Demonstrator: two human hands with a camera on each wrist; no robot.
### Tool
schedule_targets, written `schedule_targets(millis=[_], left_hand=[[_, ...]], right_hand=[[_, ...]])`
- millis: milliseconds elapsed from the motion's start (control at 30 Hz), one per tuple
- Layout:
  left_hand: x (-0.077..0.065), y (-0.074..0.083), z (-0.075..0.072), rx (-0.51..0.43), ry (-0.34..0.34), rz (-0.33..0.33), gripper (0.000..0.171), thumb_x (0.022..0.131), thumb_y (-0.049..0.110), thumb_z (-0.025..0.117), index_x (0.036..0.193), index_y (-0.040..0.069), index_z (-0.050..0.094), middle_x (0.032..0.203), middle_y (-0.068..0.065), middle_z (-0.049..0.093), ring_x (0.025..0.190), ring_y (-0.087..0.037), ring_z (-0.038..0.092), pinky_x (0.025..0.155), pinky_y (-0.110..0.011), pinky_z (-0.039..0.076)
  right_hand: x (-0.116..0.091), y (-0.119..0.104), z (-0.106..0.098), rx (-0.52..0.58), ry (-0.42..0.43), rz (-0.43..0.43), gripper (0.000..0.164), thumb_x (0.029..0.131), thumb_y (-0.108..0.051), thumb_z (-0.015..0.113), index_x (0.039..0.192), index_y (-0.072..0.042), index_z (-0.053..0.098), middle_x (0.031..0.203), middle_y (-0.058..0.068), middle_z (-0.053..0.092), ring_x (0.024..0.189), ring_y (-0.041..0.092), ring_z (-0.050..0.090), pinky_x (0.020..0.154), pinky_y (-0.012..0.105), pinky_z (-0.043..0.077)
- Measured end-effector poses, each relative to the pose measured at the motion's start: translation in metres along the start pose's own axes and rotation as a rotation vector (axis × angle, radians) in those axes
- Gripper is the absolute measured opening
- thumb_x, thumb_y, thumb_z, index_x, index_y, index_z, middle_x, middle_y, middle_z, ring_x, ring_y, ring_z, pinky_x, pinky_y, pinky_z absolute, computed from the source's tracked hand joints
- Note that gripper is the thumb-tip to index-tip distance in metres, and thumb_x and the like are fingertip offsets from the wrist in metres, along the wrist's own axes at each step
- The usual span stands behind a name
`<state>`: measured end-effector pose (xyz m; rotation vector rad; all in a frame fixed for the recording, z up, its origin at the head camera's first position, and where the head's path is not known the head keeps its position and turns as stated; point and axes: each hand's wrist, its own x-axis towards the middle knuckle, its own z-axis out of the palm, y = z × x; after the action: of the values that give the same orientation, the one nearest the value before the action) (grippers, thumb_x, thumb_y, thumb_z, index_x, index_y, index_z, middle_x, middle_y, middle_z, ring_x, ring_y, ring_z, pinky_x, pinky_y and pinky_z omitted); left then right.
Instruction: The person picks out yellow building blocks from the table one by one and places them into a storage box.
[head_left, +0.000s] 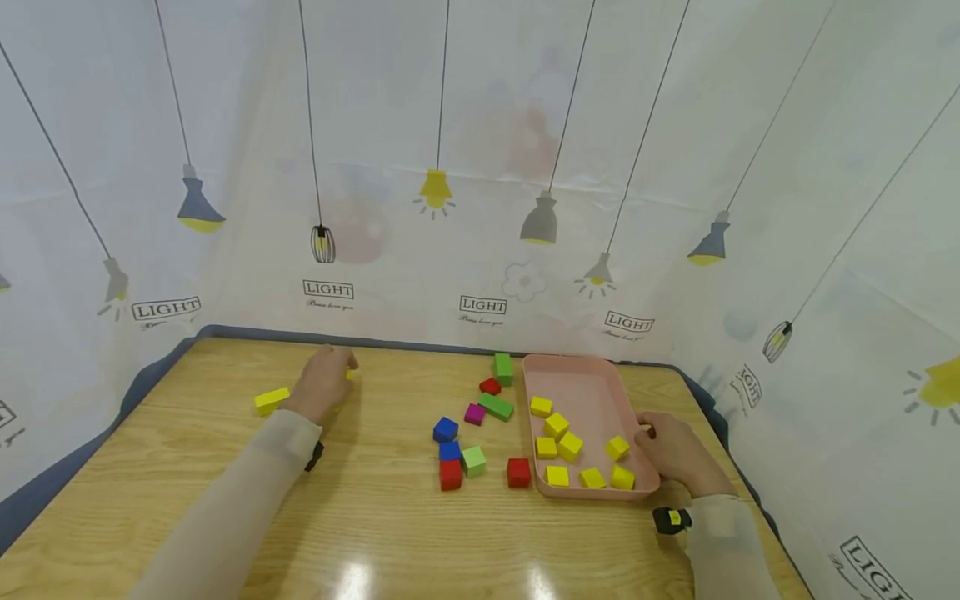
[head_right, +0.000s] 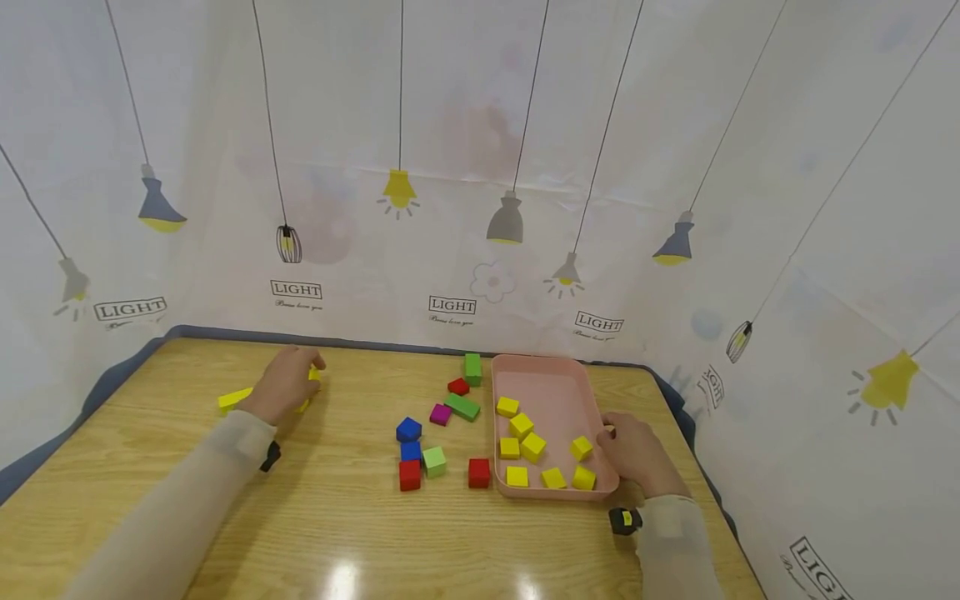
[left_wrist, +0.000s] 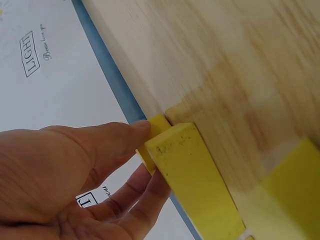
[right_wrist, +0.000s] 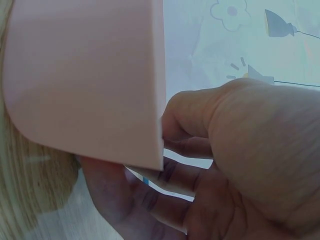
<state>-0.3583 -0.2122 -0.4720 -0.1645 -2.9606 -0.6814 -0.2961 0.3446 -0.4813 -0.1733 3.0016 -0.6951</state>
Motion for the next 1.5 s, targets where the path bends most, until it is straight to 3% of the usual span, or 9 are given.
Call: schedule_targets(millis=[733, 1233, 1500], left_hand=[[-0.012, 0.020, 0.007, -0.072, 0.046, 0.059, 0.030, 0.094, 0.008, 0.069, 0.121, -0.001, 0.060, 0.123, -0.016, 0.054, 0.119, -0.036, 0.049, 0.102, -0.052, 0.043], [-0.013, 0.058, 0.012, -0.019, 0.114, 0.139, 0.030, 0.091, 0.013, 0.076, 0.117, 0.003, 0.065, 0.113, -0.016, 0.058, 0.100, -0.028, 0.055, 0.087, -0.042, 0.052], [-0.016, 0.090, 0.017, -0.043, 0.113, 0.165, 0.031, 0.091, 0.017, 0.077, 0.117, 0.008, 0.064, 0.117, -0.012, 0.055, 0.098, -0.026, 0.055, 0.086, -0.040, 0.053]], right_hand=[[-0.002, 0.000, 0.000, 0.015, -0.001, -0.003, 0.035, 0.100, -0.010, 0.051, 0.131, 0.005, 0.057, 0.105, 0.014, 0.068, 0.080, 0.022, 0.060, 0.075, 0.044, 0.054], [0.000, -0.001, -0.002, 0.011, -0.011, 0.000, 0.038, 0.100, -0.012, 0.050, 0.133, 0.005, 0.056, 0.107, 0.015, 0.067, 0.082, 0.023, 0.060, 0.077, 0.045, 0.054], [0.000, -0.001, -0.002, 0.012, -0.021, 0.014, 0.037, 0.100, -0.012, 0.050, 0.133, 0.005, 0.056, 0.109, 0.016, 0.066, 0.085, 0.024, 0.060, 0.078, 0.047, 0.053]])
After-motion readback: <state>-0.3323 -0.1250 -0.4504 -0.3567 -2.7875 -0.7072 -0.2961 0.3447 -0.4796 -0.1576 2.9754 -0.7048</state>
